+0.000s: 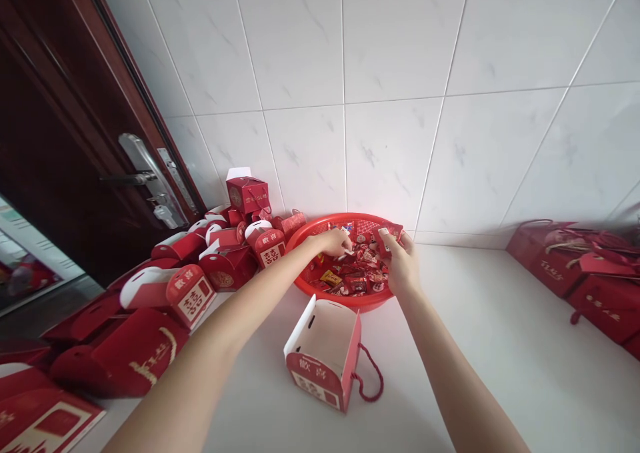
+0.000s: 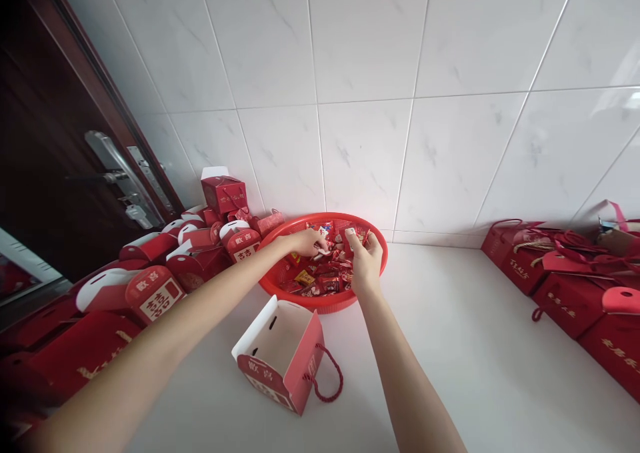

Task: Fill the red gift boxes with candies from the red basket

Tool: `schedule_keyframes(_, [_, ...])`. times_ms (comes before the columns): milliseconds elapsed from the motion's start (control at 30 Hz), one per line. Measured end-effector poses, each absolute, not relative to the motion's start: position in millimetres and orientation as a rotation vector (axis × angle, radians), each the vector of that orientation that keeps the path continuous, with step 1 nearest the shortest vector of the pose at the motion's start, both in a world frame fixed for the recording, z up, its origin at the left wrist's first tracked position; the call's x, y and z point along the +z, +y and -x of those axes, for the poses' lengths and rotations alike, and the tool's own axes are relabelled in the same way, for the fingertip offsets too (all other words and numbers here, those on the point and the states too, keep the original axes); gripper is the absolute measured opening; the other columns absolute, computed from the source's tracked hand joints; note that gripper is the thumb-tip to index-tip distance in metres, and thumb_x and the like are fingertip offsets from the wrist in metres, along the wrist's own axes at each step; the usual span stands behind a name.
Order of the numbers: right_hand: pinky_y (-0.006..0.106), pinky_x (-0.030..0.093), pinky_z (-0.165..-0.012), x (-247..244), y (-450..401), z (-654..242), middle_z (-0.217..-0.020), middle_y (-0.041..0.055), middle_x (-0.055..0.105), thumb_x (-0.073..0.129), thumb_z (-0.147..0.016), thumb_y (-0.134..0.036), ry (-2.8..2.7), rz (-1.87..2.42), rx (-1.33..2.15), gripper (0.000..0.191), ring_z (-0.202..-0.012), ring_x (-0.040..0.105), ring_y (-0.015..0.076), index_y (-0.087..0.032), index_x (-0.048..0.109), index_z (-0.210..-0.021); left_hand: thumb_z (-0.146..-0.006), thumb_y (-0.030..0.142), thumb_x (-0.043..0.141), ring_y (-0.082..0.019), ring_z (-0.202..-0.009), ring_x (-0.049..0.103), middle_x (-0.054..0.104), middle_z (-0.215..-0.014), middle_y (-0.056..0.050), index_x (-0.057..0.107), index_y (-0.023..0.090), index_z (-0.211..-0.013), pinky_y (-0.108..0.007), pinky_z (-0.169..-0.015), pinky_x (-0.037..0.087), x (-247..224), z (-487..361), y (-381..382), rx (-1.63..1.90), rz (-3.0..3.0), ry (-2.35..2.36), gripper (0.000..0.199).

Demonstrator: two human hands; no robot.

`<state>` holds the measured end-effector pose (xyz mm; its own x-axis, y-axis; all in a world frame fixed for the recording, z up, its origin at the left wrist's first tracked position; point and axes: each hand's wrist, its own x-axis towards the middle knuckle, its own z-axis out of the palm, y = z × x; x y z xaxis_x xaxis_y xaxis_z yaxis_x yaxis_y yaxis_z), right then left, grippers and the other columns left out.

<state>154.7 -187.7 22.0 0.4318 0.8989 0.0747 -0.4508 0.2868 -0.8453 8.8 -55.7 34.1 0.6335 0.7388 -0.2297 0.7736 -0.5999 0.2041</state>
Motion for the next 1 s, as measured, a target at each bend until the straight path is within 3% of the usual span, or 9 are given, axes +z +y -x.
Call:
schedule_keyframes(133, [0.028, 0.05, -0.053, 22, -187, -155, -0.074, -0.0002, 0.07, 0.084, -0.059, -0.042, -0.624, 0.859, 0.984, 0.035, -0.065, 0.065, 0.0183, -0.022, 0.061, -0.075, -0.064, 0.018, 0.069, -0.02, -0.076, 0.069, 0.078, -0.081, -0.003, 0.078, 0.021, -0.073, -0.025, -0.065, 0.048, 47, -5, -62, -0.329, -2.437, 1.2, 0.012])
schedule_keyframes(267, [0.028, 0.051, -0.053, 20, -186, -155, -0.078, 0.0016, 0.072, 0.084, -0.06, -0.043, -0.635, 0.87, 0.981, 0.035, -0.069, 0.067, 0.0198, -0.022, 0.062, -0.077, -0.07, 0.02, 0.064, -0.019, -0.064, 0.065, 0.073, -0.066, -0.003, 0.073, 0.019, -0.063, -0.025, -0.061, 0.046, 52, -5, -62, -0.337, -2.398, 1.201, 0.011])
schedule_keyframes(433, [0.03, 0.052, -0.056, 18, -186, -156, -0.077, 0.0008, 0.072, 0.087, -0.057, -0.042, -0.651, 0.853, 0.973, 0.036, -0.068, 0.066, 0.0198, -0.022, 0.064, -0.077, -0.07, 0.008, 0.056, -0.018, -0.077, 0.064, 0.074, -0.081, 0.0, 0.073, 0.02, -0.079, -0.025, -0.071, 0.045, 40, -17, -62, -0.088, -2.562, 1.155, 0.023])
schedule_keyframes(567, [0.033, 0.056, -0.064, 16, -184, -156, -0.074, 0.0002, 0.072, 0.09, -0.056, -0.037, -0.706, 0.783, 0.992, 0.037, -0.067, 0.067, 0.0194, -0.021, 0.066, -0.078, -0.065, 0.003, 0.06, -0.02, -0.086, 0.065, 0.074, -0.094, -0.002, 0.073, 0.02, -0.095, -0.026, -0.075, 0.047, 26, -33, -61, -0.071, -2.634, 1.058, 0.037])
schedule_keyframes(833, [0.035, 0.058, -0.065, 14, -182, -156, -0.074, 0.0008, 0.074, 0.092, -0.055, -0.036, -0.722, 0.772, 1.022, 0.04, -0.067, 0.069, 0.0211, -0.021, 0.065, -0.081, -0.063, 0.007, 0.067, -0.02, -0.078, 0.066, 0.071, -0.084, -0.001, 0.071, 0.021, -0.105, -0.025, -0.068, 0.047, 21, -26, -55, -0.135, -2.625, 1.095, 0.045])
schedule_keyframes(1000, [0.034, 0.058, -0.063, 12, -182, -156, -0.07, -0.0002, 0.073, 0.092, -0.055, -0.037, -0.732, 0.769, 1.031, 0.04, -0.063, 0.068, 0.02, -0.021, 0.066, -0.081, -0.064, 0.003, 0.063, -0.021, -0.087, 0.066, 0.072, -0.094, -0.002, 0.071, 0.021, -0.114, -0.026, -0.074, 0.048, 20, -14, -56, -0.163, -2.597, 1.143, 0.054])
